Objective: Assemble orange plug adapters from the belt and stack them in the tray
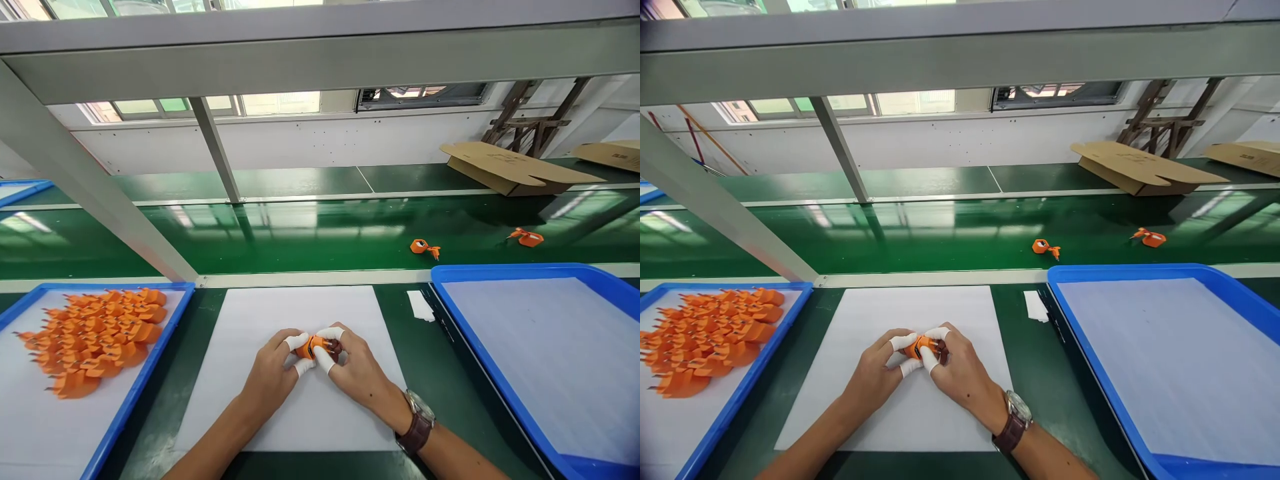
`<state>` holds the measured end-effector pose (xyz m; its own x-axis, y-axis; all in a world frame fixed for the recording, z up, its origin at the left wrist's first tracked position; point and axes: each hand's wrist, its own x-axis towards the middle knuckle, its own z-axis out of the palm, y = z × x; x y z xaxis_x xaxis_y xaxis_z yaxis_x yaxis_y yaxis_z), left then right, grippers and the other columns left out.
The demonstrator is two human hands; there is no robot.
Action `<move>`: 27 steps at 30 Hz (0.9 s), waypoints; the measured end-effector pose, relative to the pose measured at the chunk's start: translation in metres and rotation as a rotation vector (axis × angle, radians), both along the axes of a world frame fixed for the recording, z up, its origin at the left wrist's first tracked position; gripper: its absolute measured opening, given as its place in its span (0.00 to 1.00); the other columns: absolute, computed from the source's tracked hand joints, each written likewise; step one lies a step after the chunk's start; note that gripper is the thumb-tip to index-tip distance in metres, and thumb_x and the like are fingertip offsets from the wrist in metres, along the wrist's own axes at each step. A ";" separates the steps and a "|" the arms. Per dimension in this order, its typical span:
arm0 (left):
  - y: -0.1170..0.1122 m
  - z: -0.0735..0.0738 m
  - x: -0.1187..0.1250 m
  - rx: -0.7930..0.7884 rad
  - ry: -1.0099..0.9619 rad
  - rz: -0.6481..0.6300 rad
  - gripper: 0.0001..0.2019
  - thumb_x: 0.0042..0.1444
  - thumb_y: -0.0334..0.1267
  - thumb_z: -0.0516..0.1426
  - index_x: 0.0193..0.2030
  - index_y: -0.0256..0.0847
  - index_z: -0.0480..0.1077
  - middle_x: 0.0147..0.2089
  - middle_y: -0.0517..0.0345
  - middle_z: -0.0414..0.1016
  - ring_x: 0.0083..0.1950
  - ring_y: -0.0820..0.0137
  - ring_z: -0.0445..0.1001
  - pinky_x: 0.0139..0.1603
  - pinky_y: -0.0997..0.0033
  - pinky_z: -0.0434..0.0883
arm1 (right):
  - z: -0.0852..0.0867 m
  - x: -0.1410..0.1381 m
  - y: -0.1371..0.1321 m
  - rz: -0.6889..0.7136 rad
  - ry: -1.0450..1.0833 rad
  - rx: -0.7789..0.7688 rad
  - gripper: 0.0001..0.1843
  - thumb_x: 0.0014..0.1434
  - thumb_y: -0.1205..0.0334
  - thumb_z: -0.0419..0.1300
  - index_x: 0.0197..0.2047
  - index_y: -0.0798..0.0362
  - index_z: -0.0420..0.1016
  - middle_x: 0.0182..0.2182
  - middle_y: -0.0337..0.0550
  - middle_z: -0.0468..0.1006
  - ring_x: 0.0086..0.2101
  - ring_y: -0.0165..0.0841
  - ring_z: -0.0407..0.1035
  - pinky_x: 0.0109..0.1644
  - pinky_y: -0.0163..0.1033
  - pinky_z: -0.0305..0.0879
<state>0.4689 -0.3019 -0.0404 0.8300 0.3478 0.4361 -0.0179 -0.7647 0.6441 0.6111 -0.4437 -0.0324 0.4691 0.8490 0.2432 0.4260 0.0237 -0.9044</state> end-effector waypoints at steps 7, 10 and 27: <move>-0.002 -0.003 0.000 0.067 -0.008 0.019 0.18 0.59 0.27 0.62 0.54 0.45 0.69 0.51 0.53 0.77 0.49 0.65 0.79 0.47 0.65 0.82 | 0.000 0.000 -0.001 0.082 -0.032 -0.050 0.07 0.65 0.67 0.56 0.46 0.48 0.69 0.39 0.41 0.73 0.32 0.31 0.66 0.34 0.39 0.65; -0.003 -0.005 0.000 0.089 -0.004 0.033 0.18 0.59 0.26 0.61 0.54 0.44 0.69 0.51 0.52 0.76 0.50 0.65 0.79 0.48 0.64 0.81 | 0.003 0.001 -0.001 0.093 -0.022 -0.076 0.07 0.65 0.68 0.55 0.46 0.48 0.68 0.40 0.41 0.72 0.32 0.32 0.65 0.34 0.39 0.64; -0.009 -0.007 0.004 0.174 -0.049 0.018 0.20 0.59 0.22 0.57 0.56 0.43 0.64 0.53 0.50 0.73 0.52 0.64 0.76 0.48 0.60 0.80 | 0.004 0.002 0.005 0.066 0.101 -0.081 0.04 0.62 0.65 0.59 0.42 0.50 0.68 0.37 0.41 0.74 0.33 0.32 0.69 0.36 0.40 0.68</move>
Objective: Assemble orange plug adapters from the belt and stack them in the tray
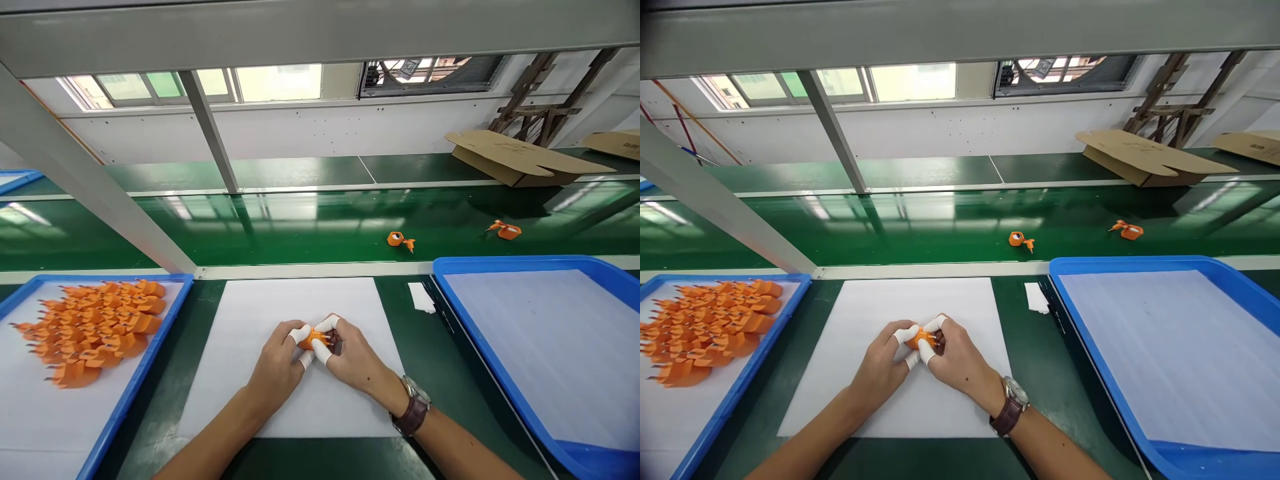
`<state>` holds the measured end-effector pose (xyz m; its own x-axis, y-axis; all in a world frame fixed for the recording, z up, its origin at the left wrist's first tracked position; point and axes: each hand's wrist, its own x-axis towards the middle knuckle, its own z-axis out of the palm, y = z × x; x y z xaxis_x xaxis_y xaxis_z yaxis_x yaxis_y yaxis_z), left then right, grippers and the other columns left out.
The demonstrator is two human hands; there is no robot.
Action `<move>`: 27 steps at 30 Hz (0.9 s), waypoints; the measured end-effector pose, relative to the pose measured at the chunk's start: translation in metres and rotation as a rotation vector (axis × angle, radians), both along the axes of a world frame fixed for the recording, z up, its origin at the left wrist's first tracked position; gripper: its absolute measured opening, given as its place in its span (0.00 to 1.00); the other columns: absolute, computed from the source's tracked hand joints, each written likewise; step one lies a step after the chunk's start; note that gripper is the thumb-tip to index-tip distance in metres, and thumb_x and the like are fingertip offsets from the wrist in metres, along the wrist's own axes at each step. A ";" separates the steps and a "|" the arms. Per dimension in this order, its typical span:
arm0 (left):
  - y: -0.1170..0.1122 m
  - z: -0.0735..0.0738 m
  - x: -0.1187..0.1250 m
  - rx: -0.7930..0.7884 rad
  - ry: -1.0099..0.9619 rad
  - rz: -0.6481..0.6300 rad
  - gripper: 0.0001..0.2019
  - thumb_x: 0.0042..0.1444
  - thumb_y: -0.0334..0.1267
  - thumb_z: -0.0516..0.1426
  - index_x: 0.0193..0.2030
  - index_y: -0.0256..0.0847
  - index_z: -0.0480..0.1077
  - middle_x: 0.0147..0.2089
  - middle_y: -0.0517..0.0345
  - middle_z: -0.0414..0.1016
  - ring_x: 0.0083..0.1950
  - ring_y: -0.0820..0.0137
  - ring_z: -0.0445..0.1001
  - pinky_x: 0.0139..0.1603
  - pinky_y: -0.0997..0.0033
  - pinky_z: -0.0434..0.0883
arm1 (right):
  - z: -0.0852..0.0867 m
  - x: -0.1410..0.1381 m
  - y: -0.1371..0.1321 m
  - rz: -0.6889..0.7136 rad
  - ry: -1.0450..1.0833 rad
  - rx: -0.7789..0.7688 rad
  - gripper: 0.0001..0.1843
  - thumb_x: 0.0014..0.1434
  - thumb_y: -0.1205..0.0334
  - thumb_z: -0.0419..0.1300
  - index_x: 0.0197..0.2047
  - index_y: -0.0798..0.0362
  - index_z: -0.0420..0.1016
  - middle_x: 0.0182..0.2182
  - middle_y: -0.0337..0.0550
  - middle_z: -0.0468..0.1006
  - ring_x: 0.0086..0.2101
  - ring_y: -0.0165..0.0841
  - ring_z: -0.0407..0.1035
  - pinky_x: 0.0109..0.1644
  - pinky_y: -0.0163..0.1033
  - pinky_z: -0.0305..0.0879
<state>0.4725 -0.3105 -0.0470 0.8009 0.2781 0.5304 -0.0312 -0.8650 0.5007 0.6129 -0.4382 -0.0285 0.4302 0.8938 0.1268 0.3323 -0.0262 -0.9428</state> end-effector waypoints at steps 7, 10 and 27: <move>-0.005 0.009 0.001 0.176 -0.063 -0.024 0.13 0.60 0.20 0.54 0.45 0.42 0.65 0.51 0.48 0.73 0.50 0.63 0.76 0.43 0.60 0.80 | -0.001 -0.002 0.001 -0.086 -0.012 -0.011 0.04 0.66 0.63 0.54 0.37 0.50 0.65 0.34 0.38 0.74 0.31 0.31 0.67 0.35 0.39 0.66; -0.004 0.006 0.001 0.109 -0.042 -0.010 0.13 0.61 0.23 0.57 0.47 0.43 0.66 0.53 0.49 0.74 0.51 0.62 0.77 0.47 0.59 0.81 | -0.003 0.003 0.001 -0.068 0.031 -0.019 0.13 0.71 0.59 0.48 0.32 0.50 0.63 0.29 0.37 0.70 0.29 0.31 0.65 0.34 0.38 0.65; 0.025 0.016 -0.001 -1.181 0.094 -0.043 0.17 0.56 0.42 0.67 0.50 0.39 0.74 0.52 0.45 0.80 0.52 0.54 0.80 0.54 0.49 0.78 | -0.014 0.023 -0.008 0.004 -0.873 0.024 0.14 0.60 0.75 0.51 0.44 0.53 0.73 0.38 0.51 0.76 0.38 0.43 0.70 0.41 0.48 0.69</move>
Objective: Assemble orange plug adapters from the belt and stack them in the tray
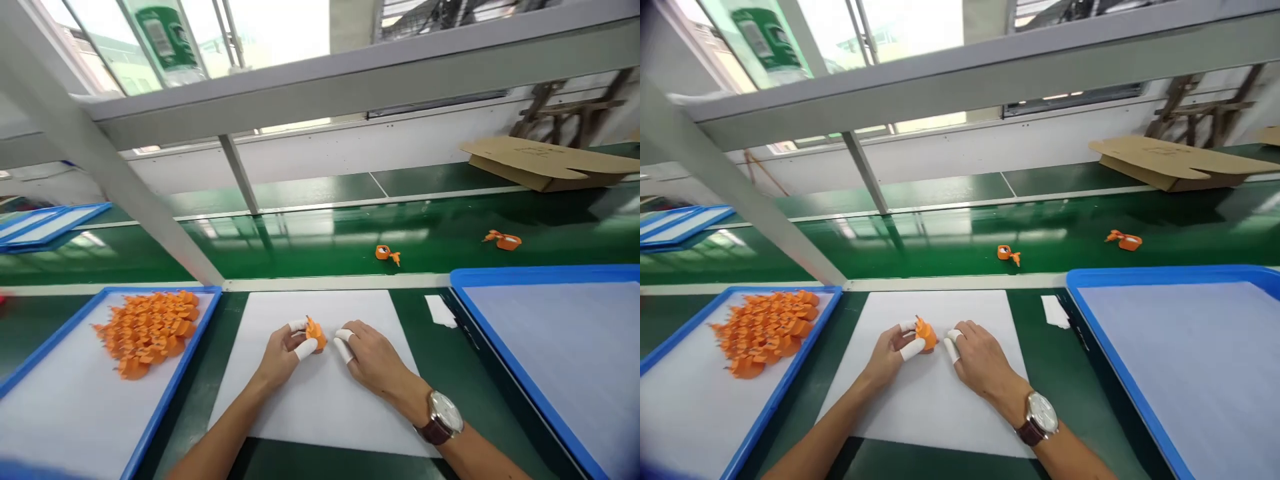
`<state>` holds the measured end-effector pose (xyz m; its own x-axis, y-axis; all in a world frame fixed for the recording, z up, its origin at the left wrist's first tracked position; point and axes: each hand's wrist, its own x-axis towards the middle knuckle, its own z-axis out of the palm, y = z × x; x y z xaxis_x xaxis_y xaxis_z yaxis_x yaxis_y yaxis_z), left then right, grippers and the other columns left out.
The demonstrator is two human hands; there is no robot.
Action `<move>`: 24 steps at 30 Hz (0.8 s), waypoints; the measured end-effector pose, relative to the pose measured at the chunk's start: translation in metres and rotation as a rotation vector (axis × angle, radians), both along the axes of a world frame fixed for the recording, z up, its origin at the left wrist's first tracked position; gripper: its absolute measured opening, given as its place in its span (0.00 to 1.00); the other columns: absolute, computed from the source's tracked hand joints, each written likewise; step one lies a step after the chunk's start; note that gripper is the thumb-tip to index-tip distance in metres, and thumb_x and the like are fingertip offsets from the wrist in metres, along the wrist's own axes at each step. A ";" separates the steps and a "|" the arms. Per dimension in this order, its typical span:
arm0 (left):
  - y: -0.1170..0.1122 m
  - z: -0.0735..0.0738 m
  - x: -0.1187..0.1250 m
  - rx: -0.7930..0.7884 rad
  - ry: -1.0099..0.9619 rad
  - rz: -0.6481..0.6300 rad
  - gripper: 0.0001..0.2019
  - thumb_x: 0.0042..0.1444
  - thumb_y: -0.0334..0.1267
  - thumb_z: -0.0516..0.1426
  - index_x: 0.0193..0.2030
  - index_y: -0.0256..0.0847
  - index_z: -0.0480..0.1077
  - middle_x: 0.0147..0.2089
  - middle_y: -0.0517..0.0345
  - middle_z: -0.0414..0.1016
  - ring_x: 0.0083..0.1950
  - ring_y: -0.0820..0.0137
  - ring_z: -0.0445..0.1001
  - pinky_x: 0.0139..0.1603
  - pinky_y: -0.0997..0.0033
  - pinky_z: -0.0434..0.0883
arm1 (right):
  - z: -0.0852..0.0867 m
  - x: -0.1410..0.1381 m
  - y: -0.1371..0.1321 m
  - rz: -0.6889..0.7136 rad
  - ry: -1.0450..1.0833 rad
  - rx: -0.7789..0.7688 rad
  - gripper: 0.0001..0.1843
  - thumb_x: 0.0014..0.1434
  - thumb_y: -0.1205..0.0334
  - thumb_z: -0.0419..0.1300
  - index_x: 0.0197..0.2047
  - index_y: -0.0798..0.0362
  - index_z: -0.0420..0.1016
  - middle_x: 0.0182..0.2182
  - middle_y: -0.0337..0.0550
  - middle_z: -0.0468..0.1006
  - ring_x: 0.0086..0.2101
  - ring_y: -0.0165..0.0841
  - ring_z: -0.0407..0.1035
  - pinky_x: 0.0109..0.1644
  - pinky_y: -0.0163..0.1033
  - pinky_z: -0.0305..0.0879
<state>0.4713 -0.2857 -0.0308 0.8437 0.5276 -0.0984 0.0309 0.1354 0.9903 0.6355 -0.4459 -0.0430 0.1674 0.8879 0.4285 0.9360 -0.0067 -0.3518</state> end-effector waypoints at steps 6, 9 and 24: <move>0.000 0.017 -0.007 0.335 -0.031 0.227 0.20 0.52 0.42 0.68 0.50 0.40 0.75 0.48 0.47 0.80 0.46 0.60 0.80 0.52 0.54 0.79 | -0.016 0.002 -0.005 0.024 -0.050 0.012 0.15 0.53 0.74 0.51 0.40 0.50 0.72 0.44 0.51 0.76 0.42 0.45 0.71 0.42 0.48 0.71; 0.018 0.036 -0.033 0.651 -0.021 0.476 0.19 0.54 0.43 0.66 0.53 0.42 0.75 0.49 0.50 0.79 0.45 0.64 0.78 0.52 0.56 0.77 | -0.031 0.004 -0.004 0.028 -0.110 -0.010 0.16 0.49 0.74 0.51 0.39 0.50 0.72 0.46 0.51 0.75 0.43 0.45 0.71 0.43 0.49 0.72; 0.185 0.075 -0.280 0.444 0.355 1.344 0.13 0.52 0.36 0.65 0.42 0.30 0.75 0.42 0.47 0.81 0.50 0.54 0.78 0.56 0.52 0.71 | -0.072 0.015 0.002 0.010 -0.177 -0.010 0.17 0.46 0.70 0.54 0.39 0.50 0.75 0.51 0.52 0.75 0.48 0.48 0.73 0.48 0.50 0.75</move>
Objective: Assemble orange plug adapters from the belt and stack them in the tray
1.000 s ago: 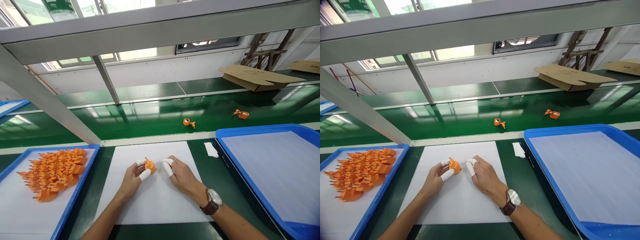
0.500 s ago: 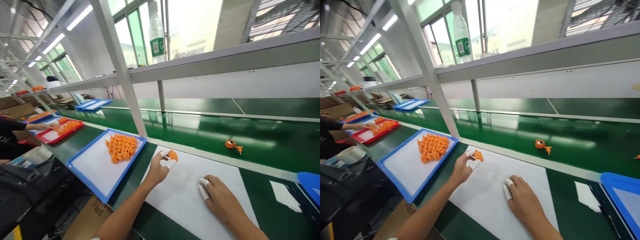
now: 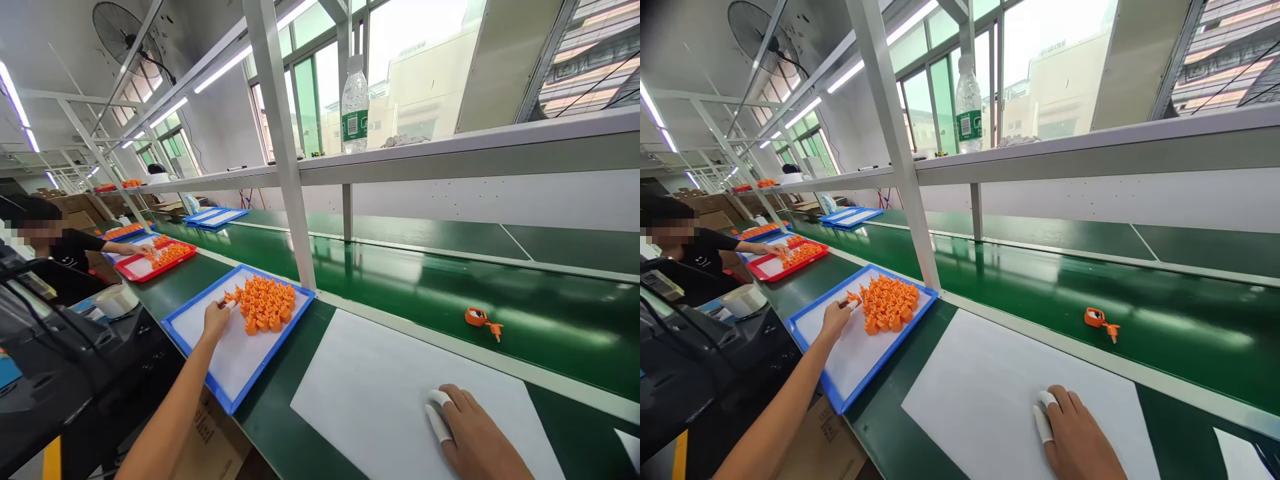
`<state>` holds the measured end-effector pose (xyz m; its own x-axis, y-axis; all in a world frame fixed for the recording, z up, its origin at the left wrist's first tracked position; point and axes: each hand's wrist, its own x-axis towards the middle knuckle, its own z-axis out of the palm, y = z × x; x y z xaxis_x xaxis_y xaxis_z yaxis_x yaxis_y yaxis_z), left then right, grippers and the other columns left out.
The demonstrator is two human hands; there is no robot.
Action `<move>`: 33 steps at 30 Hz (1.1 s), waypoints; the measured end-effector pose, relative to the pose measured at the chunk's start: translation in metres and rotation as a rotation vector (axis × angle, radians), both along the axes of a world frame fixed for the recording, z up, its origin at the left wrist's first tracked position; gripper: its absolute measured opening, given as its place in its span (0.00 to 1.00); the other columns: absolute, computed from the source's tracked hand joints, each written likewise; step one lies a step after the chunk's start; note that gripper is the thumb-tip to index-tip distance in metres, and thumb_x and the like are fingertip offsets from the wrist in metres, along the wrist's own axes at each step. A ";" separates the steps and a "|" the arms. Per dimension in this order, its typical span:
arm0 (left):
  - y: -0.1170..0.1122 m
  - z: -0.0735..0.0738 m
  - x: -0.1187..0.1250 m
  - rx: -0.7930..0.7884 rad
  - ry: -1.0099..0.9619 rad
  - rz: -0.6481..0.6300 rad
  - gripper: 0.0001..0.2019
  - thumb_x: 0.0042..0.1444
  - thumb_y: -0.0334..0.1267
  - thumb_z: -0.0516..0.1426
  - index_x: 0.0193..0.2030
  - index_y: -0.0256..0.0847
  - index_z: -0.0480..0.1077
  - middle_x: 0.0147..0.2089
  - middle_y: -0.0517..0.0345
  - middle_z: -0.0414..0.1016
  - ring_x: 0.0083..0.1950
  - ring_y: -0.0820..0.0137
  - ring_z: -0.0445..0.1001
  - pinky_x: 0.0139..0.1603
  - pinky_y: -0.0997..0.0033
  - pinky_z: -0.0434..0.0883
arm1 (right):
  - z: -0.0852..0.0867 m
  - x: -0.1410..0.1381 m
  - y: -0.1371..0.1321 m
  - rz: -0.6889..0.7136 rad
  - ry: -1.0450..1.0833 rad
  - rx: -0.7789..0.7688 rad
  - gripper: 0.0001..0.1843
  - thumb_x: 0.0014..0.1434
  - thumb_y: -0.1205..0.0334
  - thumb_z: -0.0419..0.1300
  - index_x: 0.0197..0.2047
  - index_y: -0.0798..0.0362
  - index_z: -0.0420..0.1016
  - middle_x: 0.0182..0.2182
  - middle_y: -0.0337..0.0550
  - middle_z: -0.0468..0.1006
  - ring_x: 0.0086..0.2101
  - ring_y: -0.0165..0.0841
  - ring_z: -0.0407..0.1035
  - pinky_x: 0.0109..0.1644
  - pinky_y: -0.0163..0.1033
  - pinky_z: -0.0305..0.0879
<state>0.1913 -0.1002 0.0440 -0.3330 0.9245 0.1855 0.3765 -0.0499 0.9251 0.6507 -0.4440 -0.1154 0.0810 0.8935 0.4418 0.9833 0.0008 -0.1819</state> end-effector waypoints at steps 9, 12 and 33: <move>0.014 -0.015 -0.005 -0.012 0.069 0.035 0.16 0.51 0.36 0.64 0.46 0.30 0.75 0.45 0.44 0.80 0.48 0.57 0.78 0.51 0.57 0.74 | 0.036 0.010 0.017 0.096 0.278 -0.176 0.13 0.51 0.70 0.53 0.39 0.47 0.71 0.41 0.46 0.76 0.37 0.39 0.74 0.40 0.41 0.74; 0.006 -0.001 0.013 0.106 0.105 0.072 0.27 0.49 0.34 0.62 0.57 0.31 0.71 0.56 0.41 0.76 0.55 0.55 0.75 0.56 0.56 0.73 | 0.061 0.006 0.019 0.125 0.415 -0.233 0.12 0.56 0.70 0.52 0.39 0.46 0.71 0.36 0.41 0.74 0.31 0.35 0.70 0.37 0.39 0.71; -0.081 -0.076 0.460 0.264 0.379 -1.204 0.35 0.52 0.25 0.59 0.68 0.41 0.63 0.68 0.42 0.63 0.64 0.55 0.68 0.59 0.54 0.71 | 0.075 0.018 0.018 0.129 0.651 0.027 0.09 0.60 0.70 0.57 0.37 0.50 0.78 0.34 0.38 0.74 0.30 0.29 0.67 0.36 0.34 0.63</move>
<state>0.6510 -0.1807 -0.0320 0.7938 0.5248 0.3072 0.2017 -0.7038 0.6811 0.6686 -0.4260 -0.0399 0.2317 0.9034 0.3608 0.6644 0.1240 -0.7370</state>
